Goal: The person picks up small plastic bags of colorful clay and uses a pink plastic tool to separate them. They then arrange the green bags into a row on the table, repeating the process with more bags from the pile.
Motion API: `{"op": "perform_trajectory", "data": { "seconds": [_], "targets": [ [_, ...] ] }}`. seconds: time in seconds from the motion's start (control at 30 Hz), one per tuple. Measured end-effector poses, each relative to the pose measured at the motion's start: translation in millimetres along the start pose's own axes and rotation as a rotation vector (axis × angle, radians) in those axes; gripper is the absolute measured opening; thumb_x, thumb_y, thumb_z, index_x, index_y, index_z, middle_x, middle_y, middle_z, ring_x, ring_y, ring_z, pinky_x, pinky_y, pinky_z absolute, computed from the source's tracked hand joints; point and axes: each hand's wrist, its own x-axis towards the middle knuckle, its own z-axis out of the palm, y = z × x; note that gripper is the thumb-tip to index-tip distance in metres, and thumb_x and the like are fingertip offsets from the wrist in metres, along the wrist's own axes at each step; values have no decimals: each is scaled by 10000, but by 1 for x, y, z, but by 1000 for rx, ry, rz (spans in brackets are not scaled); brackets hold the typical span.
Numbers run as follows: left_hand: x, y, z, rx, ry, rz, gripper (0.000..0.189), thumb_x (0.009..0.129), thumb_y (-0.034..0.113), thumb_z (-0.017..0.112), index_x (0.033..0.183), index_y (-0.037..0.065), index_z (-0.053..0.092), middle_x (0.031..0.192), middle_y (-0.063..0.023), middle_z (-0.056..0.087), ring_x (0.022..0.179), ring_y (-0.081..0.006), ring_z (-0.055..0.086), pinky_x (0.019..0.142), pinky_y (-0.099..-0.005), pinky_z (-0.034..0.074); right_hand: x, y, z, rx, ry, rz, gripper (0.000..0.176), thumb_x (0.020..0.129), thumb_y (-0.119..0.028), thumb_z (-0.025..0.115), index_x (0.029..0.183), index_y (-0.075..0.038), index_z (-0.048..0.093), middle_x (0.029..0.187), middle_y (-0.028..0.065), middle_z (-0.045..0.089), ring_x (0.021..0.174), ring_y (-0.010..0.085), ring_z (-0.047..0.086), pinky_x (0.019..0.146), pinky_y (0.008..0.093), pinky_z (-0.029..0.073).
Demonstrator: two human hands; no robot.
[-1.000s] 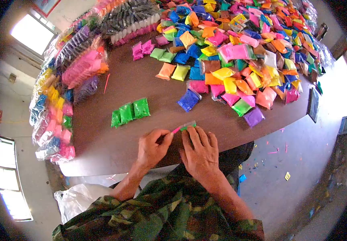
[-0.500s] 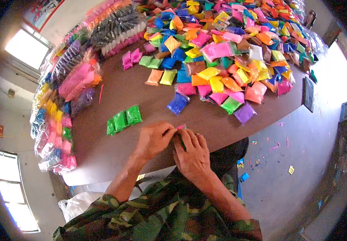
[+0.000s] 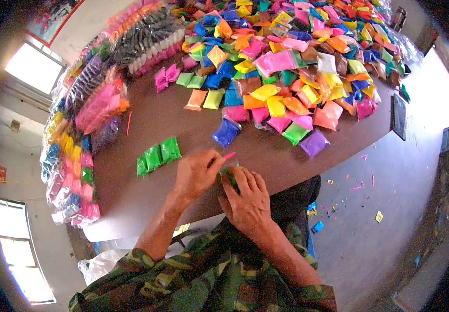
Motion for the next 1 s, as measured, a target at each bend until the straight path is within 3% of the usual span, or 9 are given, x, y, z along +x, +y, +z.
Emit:
{"op": "perform_trajectory", "data": {
  "seconds": [0.17,0.37,0.57,0.7,0.9,1.0],
  "targets": [
    [-25,11,-15,-153,-30,-161,178,1004,225,793,943,61,767,870,-158,768,768,-319,761,690,-430,573,2,-7,-10,30,-20,57,609,854,-208,820,1409,-21,652,1437,194,617,1333,391,609,1116,520,466],
    [-40,-6,-9,80,101,-131,142,990,166,804,953,33,769,846,-166,765,730,-287,764,653,-413,574,-6,-8,-13,-12,-4,66,528,875,-165,784,1372,-32,669,1403,147,659,1279,343,653,979,475,493],
    [-52,9,-12,-138,64,-79,154,981,158,816,935,24,756,824,-172,758,693,-288,752,626,-410,567,-4,-7,-21,-46,-38,84,412,896,-148,787,1299,-77,733,1378,97,664,1212,316,672,902,455,509],
    [-64,2,0,-111,77,-99,153,986,159,818,939,24,764,812,-168,753,684,-228,737,612,-391,557,-9,-5,-13,-64,-13,79,417,926,-241,801,1304,-87,715,1338,92,652,1203,323,668,898,473,510],
    [-70,15,-20,-215,52,-211,160,986,160,824,927,26,763,794,-159,746,666,-274,737,615,-401,562,-6,-8,-12,-46,0,128,487,828,-235,893,1273,-89,759,1264,78,675,1150,314,675,912,452,526],
    [-80,15,-8,-122,94,-98,156,985,160,829,929,30,764,779,-156,742,660,-300,740,611,-402,569,-5,-10,-10,-26,26,141,508,803,-262,915,1258,-90,770,1235,77,677,1133,318,676,909,457,534]
  ]
}}
